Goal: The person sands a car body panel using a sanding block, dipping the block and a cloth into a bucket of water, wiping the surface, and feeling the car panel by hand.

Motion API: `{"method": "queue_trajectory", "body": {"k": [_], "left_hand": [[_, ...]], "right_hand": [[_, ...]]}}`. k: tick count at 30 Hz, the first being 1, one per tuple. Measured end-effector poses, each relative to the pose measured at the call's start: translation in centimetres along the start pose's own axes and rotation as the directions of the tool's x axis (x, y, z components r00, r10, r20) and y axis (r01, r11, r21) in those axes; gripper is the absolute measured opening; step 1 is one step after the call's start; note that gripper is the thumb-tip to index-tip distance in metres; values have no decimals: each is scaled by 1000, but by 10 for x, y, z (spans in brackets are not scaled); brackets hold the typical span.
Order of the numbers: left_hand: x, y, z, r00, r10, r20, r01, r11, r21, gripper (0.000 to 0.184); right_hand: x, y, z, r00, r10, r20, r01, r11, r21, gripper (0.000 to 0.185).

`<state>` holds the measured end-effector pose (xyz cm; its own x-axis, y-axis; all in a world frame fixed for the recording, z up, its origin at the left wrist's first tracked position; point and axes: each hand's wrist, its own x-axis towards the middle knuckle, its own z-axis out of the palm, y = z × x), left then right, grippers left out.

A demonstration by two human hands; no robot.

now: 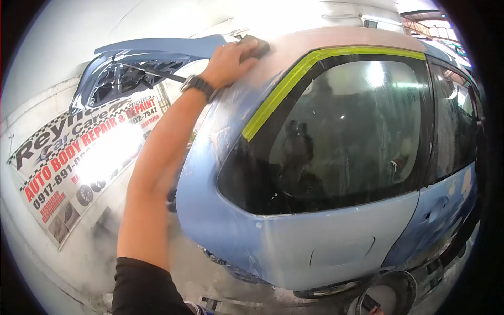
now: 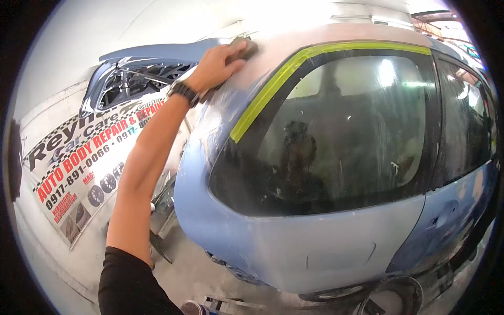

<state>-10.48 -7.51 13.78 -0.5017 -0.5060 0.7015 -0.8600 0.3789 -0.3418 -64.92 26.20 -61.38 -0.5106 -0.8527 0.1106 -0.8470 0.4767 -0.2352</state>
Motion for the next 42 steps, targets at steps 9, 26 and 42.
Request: {"method": "queue_trajectory", "body": {"k": [9, 26, 42], "left_hand": [[-20, 21, 14, 989, 113, -92, -106, 991, 82, 58], [-38, 30, 9, 978, 196, -74, -189, 977, 97, 54], [-122, 30, 9, 980, 182, -74, -172, 977, 129, 63]], "right_hand": [[10, 32, 69, 986, -159, -55, 159, 987, -3, 40], [2, 4, 7, 997, -79, 14, 77, 992, 98, 48], [3, 10, 12, 994, -106, 0, 105, 990, 91, 45]]}}
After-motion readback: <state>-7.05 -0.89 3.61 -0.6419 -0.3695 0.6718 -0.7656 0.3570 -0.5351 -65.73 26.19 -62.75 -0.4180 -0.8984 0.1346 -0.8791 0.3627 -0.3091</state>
